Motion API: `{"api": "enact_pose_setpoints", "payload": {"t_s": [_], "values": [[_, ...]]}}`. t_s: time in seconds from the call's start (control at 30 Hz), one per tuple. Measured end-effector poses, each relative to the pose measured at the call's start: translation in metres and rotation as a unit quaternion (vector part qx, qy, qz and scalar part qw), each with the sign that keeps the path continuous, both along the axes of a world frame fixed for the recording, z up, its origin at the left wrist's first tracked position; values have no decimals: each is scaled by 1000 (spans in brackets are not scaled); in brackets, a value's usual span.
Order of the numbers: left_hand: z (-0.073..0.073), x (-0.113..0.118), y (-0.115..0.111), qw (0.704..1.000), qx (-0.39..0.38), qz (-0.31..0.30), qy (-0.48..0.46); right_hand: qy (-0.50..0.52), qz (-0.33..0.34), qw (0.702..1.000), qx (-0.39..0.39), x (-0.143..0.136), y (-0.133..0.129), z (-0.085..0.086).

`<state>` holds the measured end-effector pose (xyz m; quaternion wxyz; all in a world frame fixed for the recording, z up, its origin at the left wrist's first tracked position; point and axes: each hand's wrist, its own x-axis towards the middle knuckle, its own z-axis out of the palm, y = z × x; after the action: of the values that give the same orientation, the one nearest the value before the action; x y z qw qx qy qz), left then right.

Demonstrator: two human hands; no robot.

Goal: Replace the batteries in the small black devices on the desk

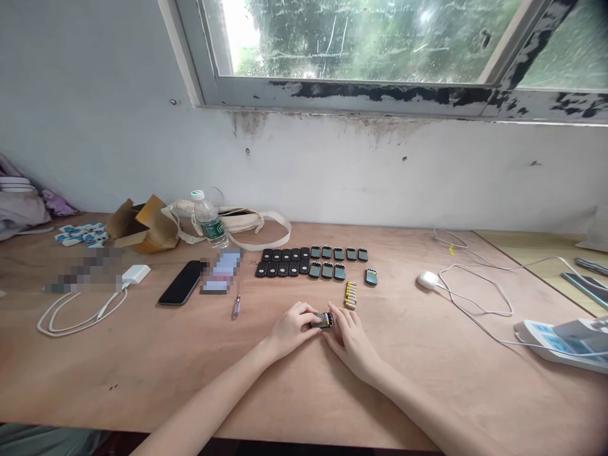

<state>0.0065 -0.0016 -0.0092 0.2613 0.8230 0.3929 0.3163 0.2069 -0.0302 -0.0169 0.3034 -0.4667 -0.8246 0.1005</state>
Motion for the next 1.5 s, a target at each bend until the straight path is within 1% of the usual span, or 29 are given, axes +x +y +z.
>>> {"api": "enact_pose_setpoints", "payload": {"t_s": [0.1, 0.27, 0.4, 0.5, 0.57, 0.67, 0.73, 0.83, 0.93, 1.0, 1.1, 1.23, 1.3, 1.4, 1.5], "values": [[0, -1, 0, 999, -31, -8, -12, 41, -11, 998, -36, 1, 1, 1], [-1, -1, -3, 995, -83, -27, -43, 58, -21, 995, -77, 1, 3, 4], [3, 3, -7, 991, -82, -41, -93, 58, -7, 995, -87, -1, 2, 1], [6, 6, -8, 988, -71, -26, -132, 77, -12, 992, -99, -2, 1, -3], [6, 7, -9, 986, -79, -11, -148, 92, -17, 990, -106, -1, 5, -3], [4, 6, -9, 981, -101, 18, -162, 110, -32, 989, -93, 9, 24, 2], [5, 6, -8, 980, -107, 39, -165, 122, -64, 988, -70, 23, 49, 8], [7, 7, -8, 979, -107, 57, -162, 117, -111, 986, -41, 52, 94, 14], [9, 7, -7, 981, -100, 66, -154, 91, -141, 985, -35, 81, 130, 9], [10, 7, -7, 982, -98, 70, -147, 72, -145, 986, -51, 96, 144, 3], [10, 8, -6, 983, -95, 75, -139, 54, -141, 986, -66, 109, 150, -7], [9, 8, -6, 983, -92, 75, -138, 35, -131, 988, -74, 110, 149, -13], [8, 8, -5, 983, -91, 75, -138, 32, -134, 988, -70, 108, 149, -12], [7, 8, -5, 984, -86, 78, -136, 46, -140, 987, -59, 100, 148, -6], [6, 8, -5, 984, -82, 79, -135, 61, -119, 989, -60, 87, 147, 2]]}}
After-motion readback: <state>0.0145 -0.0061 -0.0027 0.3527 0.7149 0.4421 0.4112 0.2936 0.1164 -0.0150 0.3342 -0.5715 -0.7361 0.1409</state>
